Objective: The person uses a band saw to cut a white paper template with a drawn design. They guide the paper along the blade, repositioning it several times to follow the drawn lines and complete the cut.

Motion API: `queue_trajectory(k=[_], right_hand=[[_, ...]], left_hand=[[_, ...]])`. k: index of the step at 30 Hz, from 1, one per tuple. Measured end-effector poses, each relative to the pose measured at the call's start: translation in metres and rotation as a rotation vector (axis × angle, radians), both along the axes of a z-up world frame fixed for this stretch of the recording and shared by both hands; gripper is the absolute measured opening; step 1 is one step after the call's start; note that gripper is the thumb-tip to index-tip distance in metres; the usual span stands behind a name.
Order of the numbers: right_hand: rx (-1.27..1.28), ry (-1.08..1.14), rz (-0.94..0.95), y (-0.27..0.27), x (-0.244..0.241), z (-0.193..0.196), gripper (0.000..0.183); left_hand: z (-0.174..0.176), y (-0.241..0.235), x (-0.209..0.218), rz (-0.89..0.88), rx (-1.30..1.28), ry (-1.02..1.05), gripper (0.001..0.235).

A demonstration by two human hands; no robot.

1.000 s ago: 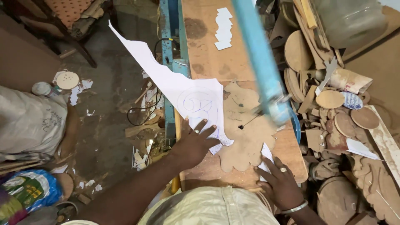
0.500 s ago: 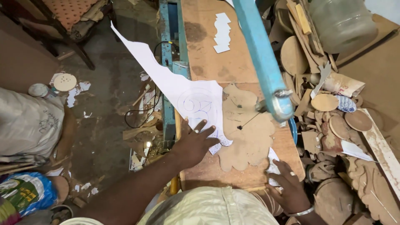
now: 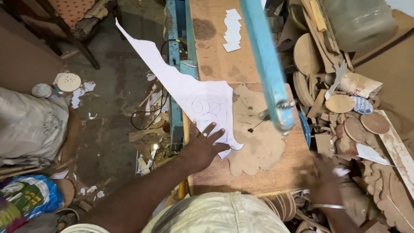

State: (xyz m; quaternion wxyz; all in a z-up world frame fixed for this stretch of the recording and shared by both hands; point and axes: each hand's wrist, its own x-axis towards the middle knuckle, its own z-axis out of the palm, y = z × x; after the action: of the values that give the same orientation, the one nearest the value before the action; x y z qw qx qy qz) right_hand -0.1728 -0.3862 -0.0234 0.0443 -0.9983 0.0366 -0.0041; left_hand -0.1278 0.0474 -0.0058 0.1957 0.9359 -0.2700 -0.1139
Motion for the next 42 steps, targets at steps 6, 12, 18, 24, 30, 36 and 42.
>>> queue_trajectory(k=[6, 12, 18, 24, 30, 36, 42], right_hand=[[0.451, 0.067, 0.286, 0.144, 0.002, 0.022, 0.036], [0.431, -0.128, 0.602, 0.203, 0.020, 0.046, 0.041], [0.268, -0.205, 0.695, 0.215, 0.043, 0.022, 0.040], [0.117, -0.257, 0.765, 0.213, 0.047, 0.011, 0.025], [0.159, -0.227, 0.849, 0.218, 0.050, 0.002, 0.013], [0.039, -0.261, 0.839, 0.227, 0.053, 0.003, 0.006], [-0.060, -0.337, 0.855, 0.232, 0.052, 0.011, 0.008]], left_hand=[[-0.002, 0.001, 0.000, -0.023, -0.022, 0.010, 0.045], [-0.031, 0.001, 0.006, -0.035, 0.026, -0.083, 0.054], [-0.035, 0.006, 0.002, -0.029, -0.005, -0.088, 0.053], [-0.019, 0.013, -0.001, -0.068, 0.015, -0.098, 0.070], [-0.022, 0.018, -0.005, -0.112, -0.001, -0.153, 0.075], [-0.026, 0.019, -0.006, -0.095, -0.056, -0.157, 0.075], [-0.031, 0.021, -0.006, -0.090, -0.099, -0.184, 0.073]])
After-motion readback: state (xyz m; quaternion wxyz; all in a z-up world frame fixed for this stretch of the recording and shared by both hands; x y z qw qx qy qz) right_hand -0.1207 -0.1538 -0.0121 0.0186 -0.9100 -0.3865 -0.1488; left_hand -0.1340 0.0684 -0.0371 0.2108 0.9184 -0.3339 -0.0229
